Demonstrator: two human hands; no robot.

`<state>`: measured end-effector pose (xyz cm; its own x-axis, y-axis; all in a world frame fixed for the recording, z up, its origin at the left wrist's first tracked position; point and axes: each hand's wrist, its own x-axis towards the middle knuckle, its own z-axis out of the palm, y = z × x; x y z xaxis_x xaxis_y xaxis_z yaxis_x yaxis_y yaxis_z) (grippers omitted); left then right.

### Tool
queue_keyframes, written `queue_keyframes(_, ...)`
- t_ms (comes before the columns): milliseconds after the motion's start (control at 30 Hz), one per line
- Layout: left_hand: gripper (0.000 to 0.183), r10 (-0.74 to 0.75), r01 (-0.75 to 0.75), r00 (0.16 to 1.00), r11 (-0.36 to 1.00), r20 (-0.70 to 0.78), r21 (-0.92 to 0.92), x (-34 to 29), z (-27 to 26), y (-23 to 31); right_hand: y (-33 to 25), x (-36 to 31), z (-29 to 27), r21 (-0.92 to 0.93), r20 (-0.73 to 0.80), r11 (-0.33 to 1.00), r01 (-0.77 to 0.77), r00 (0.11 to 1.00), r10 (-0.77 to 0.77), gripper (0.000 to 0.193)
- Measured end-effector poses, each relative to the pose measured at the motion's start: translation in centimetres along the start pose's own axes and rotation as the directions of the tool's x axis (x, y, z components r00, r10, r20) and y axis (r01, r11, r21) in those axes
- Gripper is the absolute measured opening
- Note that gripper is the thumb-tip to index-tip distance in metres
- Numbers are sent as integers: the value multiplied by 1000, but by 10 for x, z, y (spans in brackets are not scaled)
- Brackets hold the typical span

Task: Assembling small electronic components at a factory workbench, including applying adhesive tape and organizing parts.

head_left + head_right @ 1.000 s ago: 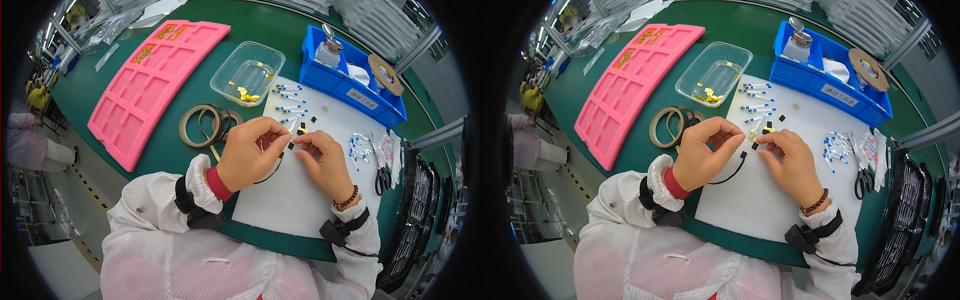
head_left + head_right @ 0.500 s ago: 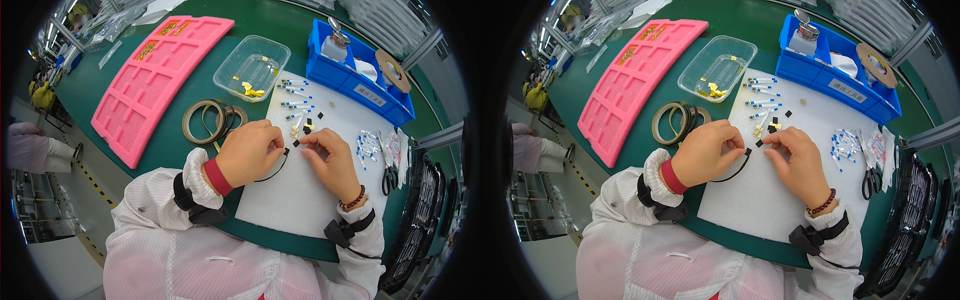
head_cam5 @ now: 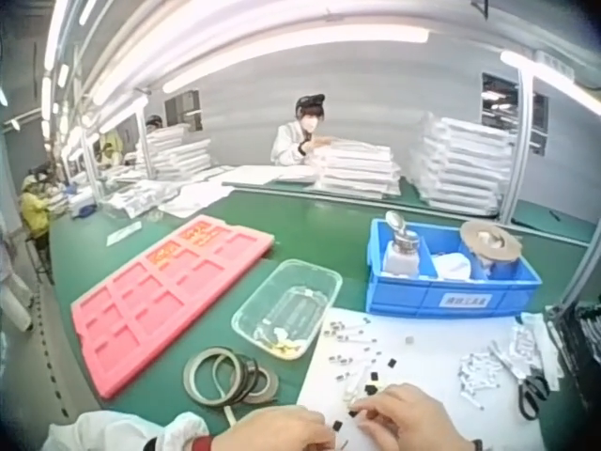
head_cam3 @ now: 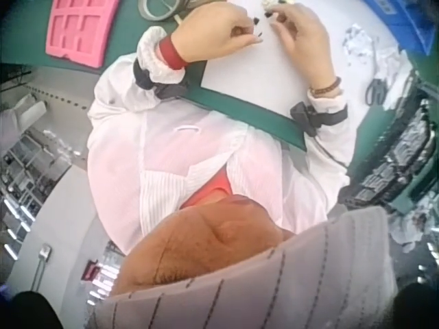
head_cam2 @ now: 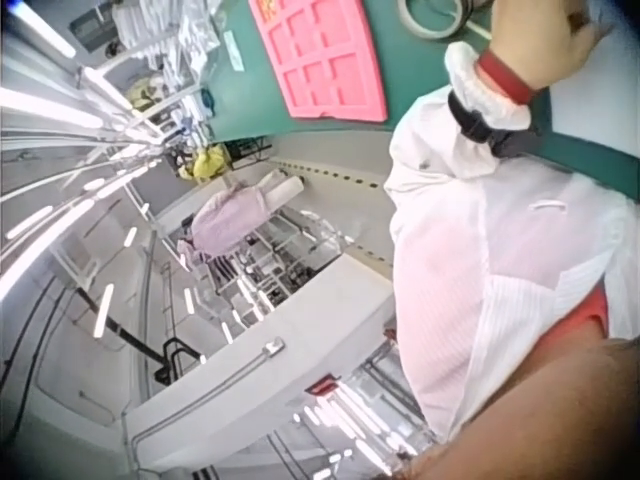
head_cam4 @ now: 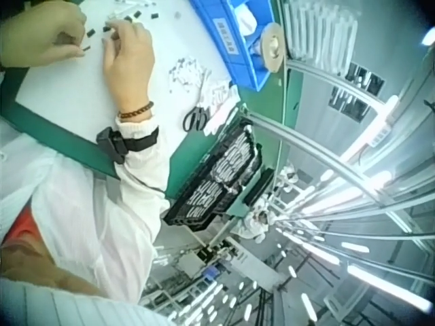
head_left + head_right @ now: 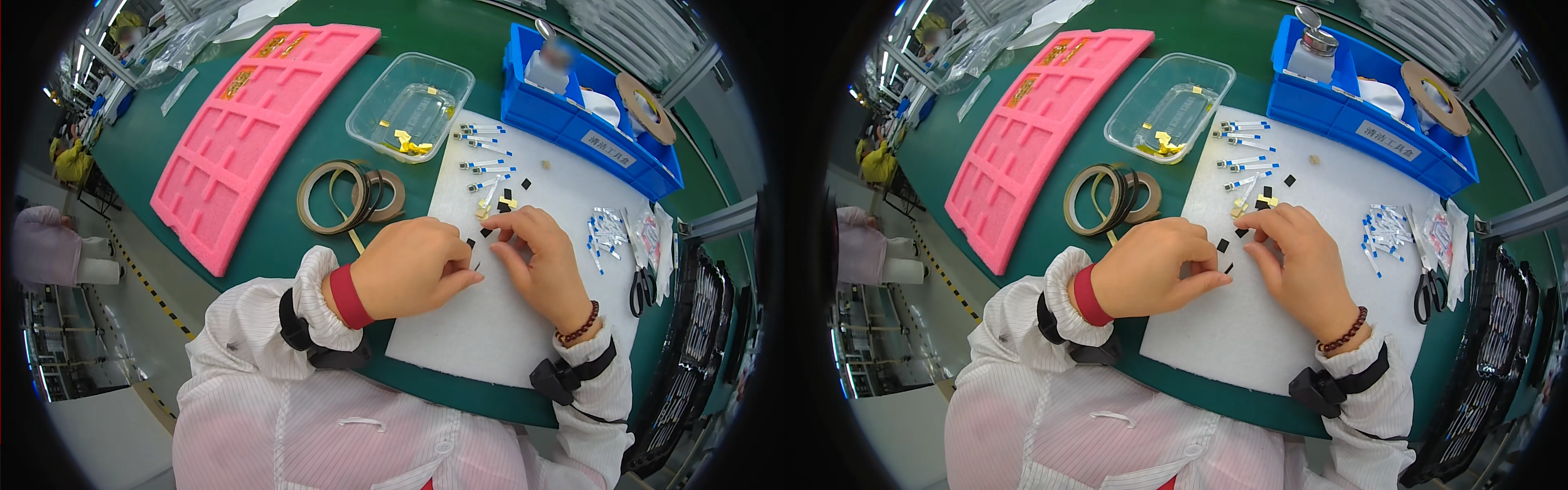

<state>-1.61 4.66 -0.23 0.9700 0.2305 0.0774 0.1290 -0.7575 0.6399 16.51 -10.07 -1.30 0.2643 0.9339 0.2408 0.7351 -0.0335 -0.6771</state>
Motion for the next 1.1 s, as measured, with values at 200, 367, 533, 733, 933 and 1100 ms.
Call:
queue_keyframes(200,20,27,-28,1000,995,-8,-91,6,-5,-5,1,0,1,25,-9,999,-20,1000,20,24)
queue_keyframes(367,12,-35,26,943,999,-331,-33,18,1,-22,0,-2,-1,15,0,1000,-18,1000,18,23)
queue_keyframes(533,17,22,22,917,994,-399,105,39,16,-29,3,-1,0,66,-18,997,-44,999,45,20)
queue_keyframes(733,15,47,42,924,974,-380,223,51,21,-31,2,1,-2,35,-2,998,-54,999,54,18)
queue_keyframes(933,9,-20,66,915,993,-403,103,50,17,-31,6,-2,3,145,-112,989,-38,992,55,20)
queue_keyframes(1100,9,-23,23,871,1000,-491,-7,45,12,-23,8,-2,1,229,-235,962,-151,950,205,21)
